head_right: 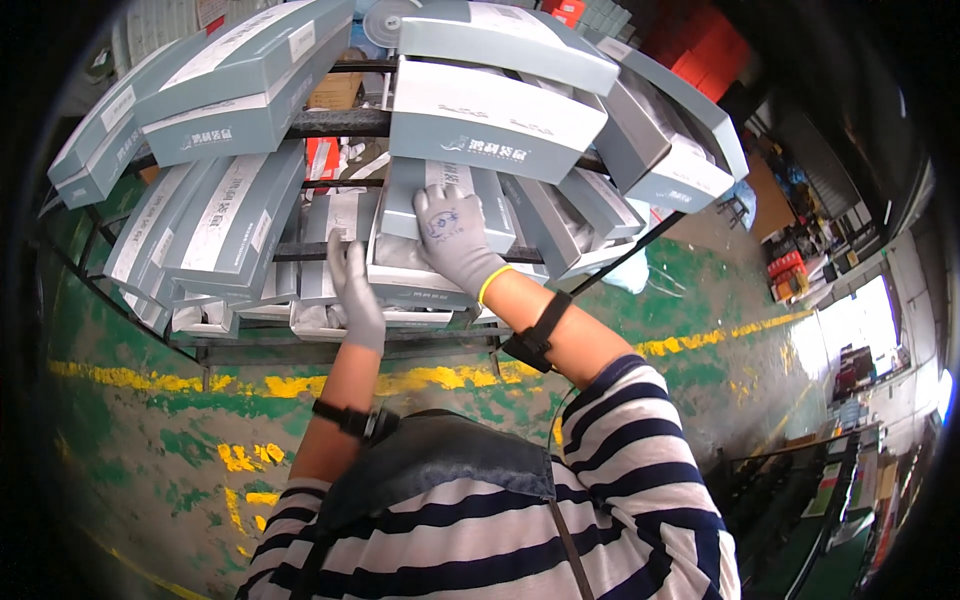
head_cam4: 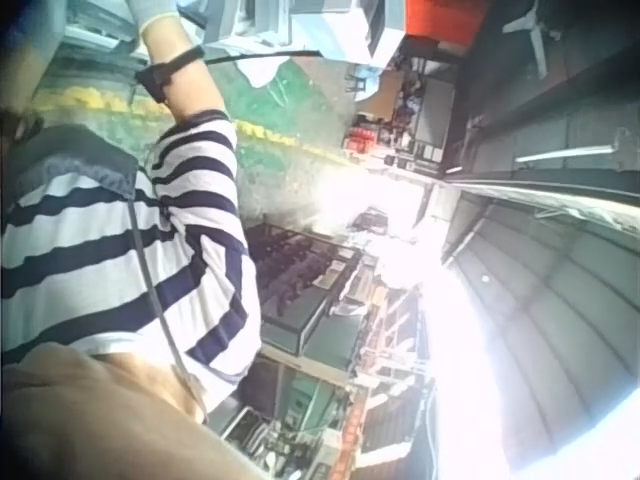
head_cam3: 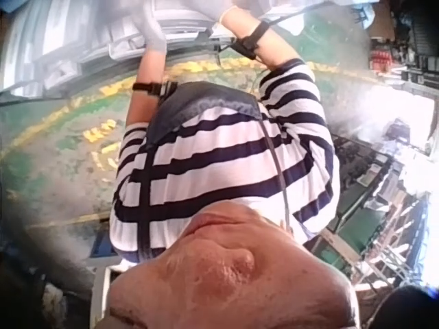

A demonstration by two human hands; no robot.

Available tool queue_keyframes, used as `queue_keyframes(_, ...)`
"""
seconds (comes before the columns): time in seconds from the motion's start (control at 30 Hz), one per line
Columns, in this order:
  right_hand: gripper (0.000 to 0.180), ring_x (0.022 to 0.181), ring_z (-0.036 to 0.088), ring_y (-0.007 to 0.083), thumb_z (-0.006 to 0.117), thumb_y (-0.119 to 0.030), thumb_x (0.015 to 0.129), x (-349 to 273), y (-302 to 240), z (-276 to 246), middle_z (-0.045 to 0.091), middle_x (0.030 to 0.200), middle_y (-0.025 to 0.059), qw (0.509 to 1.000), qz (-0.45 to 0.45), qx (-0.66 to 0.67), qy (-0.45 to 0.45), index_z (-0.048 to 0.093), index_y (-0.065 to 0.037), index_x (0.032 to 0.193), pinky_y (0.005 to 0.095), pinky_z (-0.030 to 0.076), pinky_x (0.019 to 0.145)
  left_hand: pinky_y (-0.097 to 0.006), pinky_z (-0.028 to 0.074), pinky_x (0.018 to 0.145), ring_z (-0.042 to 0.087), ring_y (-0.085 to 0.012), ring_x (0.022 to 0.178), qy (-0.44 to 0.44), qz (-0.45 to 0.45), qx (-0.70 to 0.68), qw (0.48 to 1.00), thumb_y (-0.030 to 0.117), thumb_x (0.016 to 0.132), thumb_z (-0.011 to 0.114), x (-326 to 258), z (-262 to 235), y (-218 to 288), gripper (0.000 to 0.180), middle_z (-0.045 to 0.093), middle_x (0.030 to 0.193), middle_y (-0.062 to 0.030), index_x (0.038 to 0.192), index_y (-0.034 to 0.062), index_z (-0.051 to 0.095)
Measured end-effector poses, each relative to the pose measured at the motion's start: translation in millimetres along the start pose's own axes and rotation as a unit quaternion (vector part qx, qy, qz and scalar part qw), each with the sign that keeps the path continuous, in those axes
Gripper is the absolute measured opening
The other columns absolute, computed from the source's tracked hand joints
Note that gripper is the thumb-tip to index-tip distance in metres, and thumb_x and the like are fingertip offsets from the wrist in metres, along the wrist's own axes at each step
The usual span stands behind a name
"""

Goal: Checking contents and organizing shoe boxes on a metal rack.

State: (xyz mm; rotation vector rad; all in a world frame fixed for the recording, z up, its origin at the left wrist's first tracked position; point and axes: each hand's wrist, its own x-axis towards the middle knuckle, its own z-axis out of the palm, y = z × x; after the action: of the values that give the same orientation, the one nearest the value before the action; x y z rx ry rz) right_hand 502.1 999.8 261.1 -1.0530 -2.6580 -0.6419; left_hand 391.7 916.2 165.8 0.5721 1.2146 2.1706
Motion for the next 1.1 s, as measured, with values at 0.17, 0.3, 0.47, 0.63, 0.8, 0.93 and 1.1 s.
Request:
queue_keyframes(0.17,0.051,0.103,0.062,0.0292,0.074,-0.026,0.072,-5.4,-13.6,-4.8,0.061,0.109,0.0129,1.0,-0.008,0.003,-0.006,0.055,-0.005,0.115,0.0431,0.051,0.076,-0.057,0.039,0.109,0.029,-0.0385,0.144,-0.064,-0.337,-0.185,0.921,0.031,0.096,0.066,-44.8,-31.1,-11.8,0.093,0.018,0.161,-0.0145,0.159,0.017,-0.001)
queue_keyframes(0.3,0.057,0.104,0.062,0.0285,0.075,-0.031,0.072,-6.3,-31.5,-6.7,0.06,0.109,0.0129,0.999,-0.037,0.009,-0.019,0.054,-0.003,0.117,0.0423,0.051,0.076,-0.058,0.045,0.102,0.037,-0.0383,0.137,-0.043,-0.276,-0.228,0.933,0.024,0.093,0.073,-42.5,-30.0,-44.1,0.1,0.025,0.156,-0.0127,0.158,0.0267,-0.004)
queue_keyframes(0.47,0.067,0.106,0.06,0.0274,0.077,-0.035,0.073,-19.9,-40.2,1.0,0.058,0.112,0.0126,0.997,-0.063,-0.021,-0.042,0.051,0.0,0.125,0.0412,0.051,0.076,-0.06,0.045,0.098,0.038,-0.0341,0.136,-0.002,-0.255,-0.197,0.947,0.026,0.093,0.073,-40.6,-10.9,-60.9,0.098,0.031,0.154,-0.0117,0.157,0.0242,0.0)
queue_keyframes(0.63,0.083,0.107,0.059,0.0258,0.078,-0.036,0.072,-22.9,-38.5,5.2,0.056,0.118,0.012,0.991,-0.038,-0.086,-0.094,0.045,0.003,0.137,0.0395,0.05,0.077,-0.057,0.051,0.095,0.042,-0.0285,0.133,0.003,-0.259,-0.189,0.947,0.025,0.093,0.073,-40.0,-4.7,-63.0,0.095,0.026,0.155,-0.0111,0.158,0.0228,0.004)
queue_keyframes(0.8,0.081,0.121,0.052,0.0262,0.073,-0.036,0.075,-30.5,-62.3,-13.1,0.051,0.132,0.0152,0.984,-0.019,-0.049,-0.172,0.044,0.005,0.139,0.0447,0.048,0.084,-0.052,0.049,0.098,0.046,-0.0268,0.13,0.015,-0.228,-0.182,0.956,0.025,0.097,0.067,-32.4,-16.8,-86.6,0.083,0.036,0.15,-0.0102,0.158,0.0231,0.011)
queue_keyframes(0.93,0.074,0.123,0.052,0.0279,0.07,-0.037,0.075,-38.7,-56.7,-21.7,0.05,0.133,0.0147,0.984,-0.041,0.043,-0.169,0.048,0.002,0.134,0.0445,0.046,0.088,-0.039,0.047,0.097,0.056,-0.0201,0.106,-0.016,-0.22,-0.283,0.933,0.01,0.095,0.051,-38.2,-25.7,-91.7,0.069,0.055,0.128,-0.0062,0.156,0.0221,0.023)
queue_keyframes(1.1,0.072,0.129,0.048,0.0367,0.069,-0.042,0.083,-30.5,3.7,-4.0,0.047,0.144,0.0173,0.922,0.014,0.31,-0.231,0.046,-0.005,0.141,0.0456,0.042,0.105,-0.037,0.037,0.109,0.047,-0.0226,0.127,0.043,-0.072,-0.021,0.996,0.014,0.092,0.057,10.3,-58.3,-54.5,0.063,0.043,0.146,-0.0143,0.15,0.0038,0.035)
